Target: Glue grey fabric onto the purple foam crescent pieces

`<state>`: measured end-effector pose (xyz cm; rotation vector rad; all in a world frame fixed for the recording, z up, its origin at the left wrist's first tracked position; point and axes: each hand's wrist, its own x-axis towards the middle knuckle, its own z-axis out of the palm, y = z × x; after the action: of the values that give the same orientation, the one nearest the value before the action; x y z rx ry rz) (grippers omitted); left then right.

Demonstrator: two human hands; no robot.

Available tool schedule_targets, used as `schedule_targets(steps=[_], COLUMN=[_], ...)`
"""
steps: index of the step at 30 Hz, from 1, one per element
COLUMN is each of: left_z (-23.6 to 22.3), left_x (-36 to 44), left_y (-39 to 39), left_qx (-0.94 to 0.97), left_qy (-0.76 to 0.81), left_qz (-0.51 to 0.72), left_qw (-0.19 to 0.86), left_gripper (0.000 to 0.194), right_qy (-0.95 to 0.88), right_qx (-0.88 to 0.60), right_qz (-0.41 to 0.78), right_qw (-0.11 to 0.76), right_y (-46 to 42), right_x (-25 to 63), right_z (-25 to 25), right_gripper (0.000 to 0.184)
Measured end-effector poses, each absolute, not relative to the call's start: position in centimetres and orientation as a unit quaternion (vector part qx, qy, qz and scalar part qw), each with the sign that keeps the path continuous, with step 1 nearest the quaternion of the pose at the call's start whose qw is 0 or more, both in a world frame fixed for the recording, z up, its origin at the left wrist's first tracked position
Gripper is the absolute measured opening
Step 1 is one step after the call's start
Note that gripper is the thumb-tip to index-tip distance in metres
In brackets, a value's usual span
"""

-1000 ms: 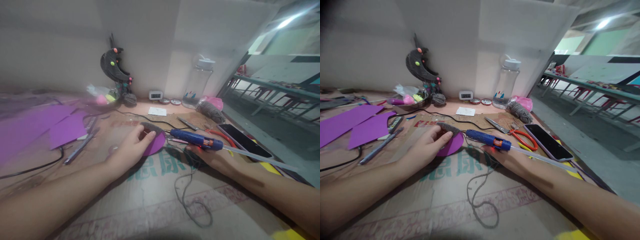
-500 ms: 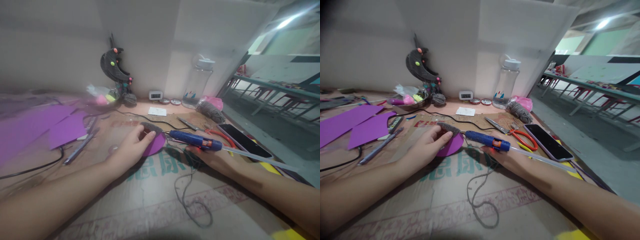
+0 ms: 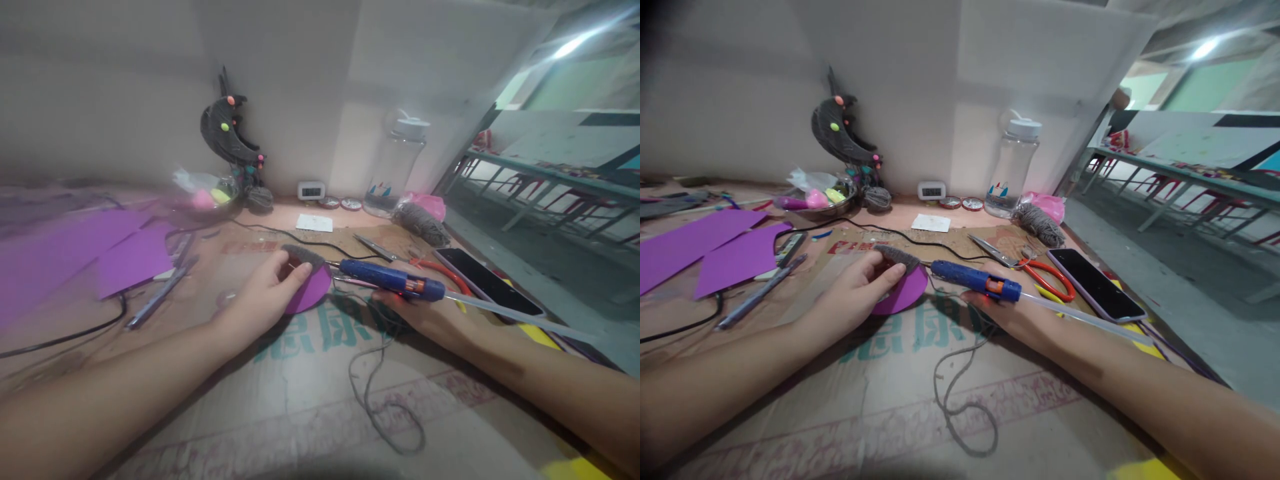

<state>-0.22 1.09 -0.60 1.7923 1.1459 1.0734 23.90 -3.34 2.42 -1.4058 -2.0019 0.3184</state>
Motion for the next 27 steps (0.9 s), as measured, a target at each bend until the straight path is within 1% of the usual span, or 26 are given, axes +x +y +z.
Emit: schedule_targets(steps=[3,9,13,20,24,27], left_z=[-0.6,-0.7,-0.7,-0.6,-0.7,-0.7], left_x=[-0.2,-0.2,-0.2,-0.2,-0.2,-0.1], left_y=[1.1,1.2,1.1,1.1,1.1,1.0], left_qx=[0.699,0.696,0.698,0.695,0.694,0.695], left_qy=[0.437,0.441,0.442,0.435,0.433,0.439], left_qz=[0.421,0.419,0.419,0.417,0.416,0.408], left_qw=[0.379,0.381,0.377,0.392,0.397,0.397], left_gripper=[0.022,0.023,0.024,0.025,0.025,0.024], right_qy=[-0.768,-0.772,-0.769,-0.762,-0.762,-0.749], right_qx=[-0.535,-0.53,-0.538,-0.545,-0.541,-0.531], right_qz=[0.12,0.106,0.114,0.143,0.121,0.125], right_qw=[0.331,0.334,0.327,0.32,0.336,0.377], right_y=[-3.5,-3.2,-3.2,-3.5,-2.6,-1.6], right_x=[23.7,23.9,24.0,23.7,24.4,25.2], right_z=[2.7,2.4,2.3,3.2,2.8,2.9], right_gripper=[0.015,0.018,0.018,0.009,0.017,0.025])
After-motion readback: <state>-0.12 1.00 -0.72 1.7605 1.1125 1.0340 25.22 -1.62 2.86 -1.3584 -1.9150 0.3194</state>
